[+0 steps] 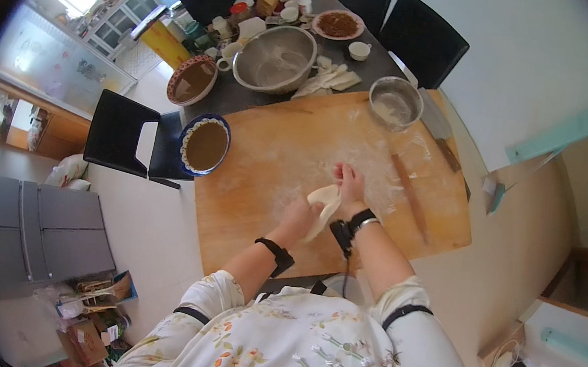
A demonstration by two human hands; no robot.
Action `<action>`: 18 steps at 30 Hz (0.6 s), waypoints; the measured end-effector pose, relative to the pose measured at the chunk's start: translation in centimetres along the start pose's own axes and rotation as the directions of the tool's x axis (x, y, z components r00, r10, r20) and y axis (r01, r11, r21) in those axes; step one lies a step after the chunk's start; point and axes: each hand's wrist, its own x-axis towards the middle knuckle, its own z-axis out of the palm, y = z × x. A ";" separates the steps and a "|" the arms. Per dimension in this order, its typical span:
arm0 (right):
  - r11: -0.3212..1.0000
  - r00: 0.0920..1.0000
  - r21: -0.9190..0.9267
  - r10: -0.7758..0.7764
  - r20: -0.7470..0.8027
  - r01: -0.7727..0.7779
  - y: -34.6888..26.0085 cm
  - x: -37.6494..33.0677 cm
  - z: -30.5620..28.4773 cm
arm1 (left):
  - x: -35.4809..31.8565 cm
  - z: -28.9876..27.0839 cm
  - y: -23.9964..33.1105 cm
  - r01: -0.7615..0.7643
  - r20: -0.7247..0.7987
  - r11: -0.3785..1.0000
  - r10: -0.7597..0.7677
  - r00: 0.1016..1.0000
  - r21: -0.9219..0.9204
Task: The person kneads dough on a floured wooden board using both hands, then walks to a kitchen area and stirs food in a pot using a ladle before returning to the board.
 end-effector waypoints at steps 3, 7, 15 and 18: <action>0.335 0.752 -0.759 -0.591 0.292 0.558 0.2 -3.1 -0.5 | -0.4 0.0 0.2 0.023 -0.026 0.990 -0.027 0.999 -0.140; 0.875 0.913 -0.358 -0.193 0.361 0.326 0.1 -7.0 2.0 | -1.0 -1.3 -1.1 -0.262 -0.175 0.935 0.224 0.959 -0.238; 0.278 0.537 -0.491 -0.652 0.535 0.826 3.7 -13.7 -0.9 | -7.3 1.8 -5.3 -0.607 -0.177 0.578 0.787 0.591 0.546; 0.142 0.671 -0.694 -0.447 0.591 0.706 4.2 -9.9 0.1 | -1.4 0.4 -5.3 -0.524 -0.023 0.672 0.626 0.780 0.523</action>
